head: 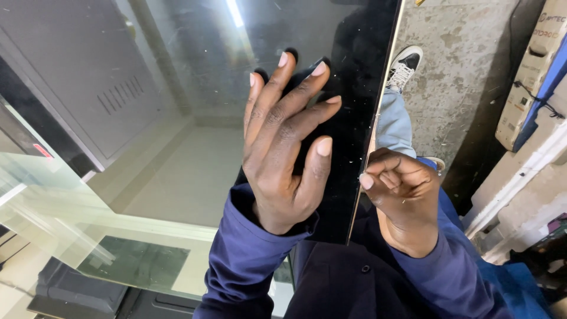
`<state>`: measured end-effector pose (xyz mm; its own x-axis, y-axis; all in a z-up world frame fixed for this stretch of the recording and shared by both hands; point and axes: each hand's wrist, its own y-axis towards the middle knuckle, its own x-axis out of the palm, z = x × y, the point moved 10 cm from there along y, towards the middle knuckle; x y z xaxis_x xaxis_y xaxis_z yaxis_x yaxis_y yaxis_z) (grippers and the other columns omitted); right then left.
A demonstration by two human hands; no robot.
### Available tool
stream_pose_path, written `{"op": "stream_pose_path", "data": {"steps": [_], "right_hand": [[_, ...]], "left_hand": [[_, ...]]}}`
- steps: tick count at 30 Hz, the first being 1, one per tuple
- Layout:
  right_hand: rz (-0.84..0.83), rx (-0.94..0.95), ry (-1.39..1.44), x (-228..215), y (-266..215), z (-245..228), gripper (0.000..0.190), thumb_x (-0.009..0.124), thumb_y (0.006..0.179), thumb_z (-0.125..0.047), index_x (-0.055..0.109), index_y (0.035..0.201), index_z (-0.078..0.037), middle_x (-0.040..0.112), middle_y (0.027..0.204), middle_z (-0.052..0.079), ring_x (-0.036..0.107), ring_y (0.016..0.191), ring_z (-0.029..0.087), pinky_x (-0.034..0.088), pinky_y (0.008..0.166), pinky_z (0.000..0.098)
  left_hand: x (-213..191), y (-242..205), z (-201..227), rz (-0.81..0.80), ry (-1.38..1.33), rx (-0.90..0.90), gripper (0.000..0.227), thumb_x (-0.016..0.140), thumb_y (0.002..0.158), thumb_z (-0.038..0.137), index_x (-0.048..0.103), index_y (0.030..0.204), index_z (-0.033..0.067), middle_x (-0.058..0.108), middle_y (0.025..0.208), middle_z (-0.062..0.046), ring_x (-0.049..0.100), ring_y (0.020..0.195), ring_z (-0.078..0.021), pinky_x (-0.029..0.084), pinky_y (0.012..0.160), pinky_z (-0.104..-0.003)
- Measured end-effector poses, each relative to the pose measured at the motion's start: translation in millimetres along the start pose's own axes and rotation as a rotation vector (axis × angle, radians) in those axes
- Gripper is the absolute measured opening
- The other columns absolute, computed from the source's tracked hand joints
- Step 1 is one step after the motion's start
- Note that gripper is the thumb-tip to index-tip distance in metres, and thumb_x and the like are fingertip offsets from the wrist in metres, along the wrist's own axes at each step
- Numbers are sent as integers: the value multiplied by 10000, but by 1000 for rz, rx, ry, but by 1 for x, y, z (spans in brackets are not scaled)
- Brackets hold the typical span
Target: Cleaning the edges of a TV panel using a small cloth to remove residue or dust in a repair workshop.
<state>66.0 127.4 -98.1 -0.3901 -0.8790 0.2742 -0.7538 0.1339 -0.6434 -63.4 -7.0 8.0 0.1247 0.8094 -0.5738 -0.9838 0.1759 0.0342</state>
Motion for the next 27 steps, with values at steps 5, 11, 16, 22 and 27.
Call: {"op": "stream_pose_path", "data": {"steps": [5, 11, 16, 22, 27], "right_hand": [[13, 0, 76, 8, 6, -7, 92, 718, 853, -79, 638, 885, -47, 585, 761, 34, 534, 674, 96, 461, 650, 214], [19, 45, 118, 5, 1, 4, 71, 711, 841, -48, 654, 882, -62, 633, 800, 50, 593, 740, 121, 477, 743, 250], [21, -8, 129, 10, 4, -4, 66, 705, 847, -71, 640, 848, -63, 520, 674, -3, 438, 628, 79, 372, 636, 227], [2, -5, 83, 14, 6, -6, 96, 726, 840, -84, 633, 842, -61, 622, 754, 26, 551, 669, 86, 453, 662, 222], [-27, -42, 74, 14, -4, -4, 78, 699, 854, -47, 644, 859, -102, 565, 731, 3, 492, 682, 87, 396, 665, 218]], "left_hand": [[6, -1, -2, -59, 108, -5, 443, 374, 1026, 282, 670, 1190, -5, 583, 1343, -159, 414, 1406, -355, 238, 1269, -507], [14, -1, -7, -137, 257, -10, 504, 307, 1041, 322, 604, 1341, 46, 512, 1450, -103, 323, 1470, -323, 227, 1291, -501], [16, 0, -6, -141, 260, 2, 505, 324, 1035, 325, 613, 1337, 42, 506, 1450, -102, 320, 1466, -326, 210, 1289, -501], [15, -1, -7, -144, 297, -33, 499, 333, 1038, 344, 605, 1347, 61, 497, 1461, -85, 320, 1478, -320, 248, 1295, -530], [18, -3, -7, -147, 321, -34, 476, 356, 1041, 335, 586, 1364, 72, 490, 1475, -77, 324, 1493, -332, 229, 1312, -565]]}}
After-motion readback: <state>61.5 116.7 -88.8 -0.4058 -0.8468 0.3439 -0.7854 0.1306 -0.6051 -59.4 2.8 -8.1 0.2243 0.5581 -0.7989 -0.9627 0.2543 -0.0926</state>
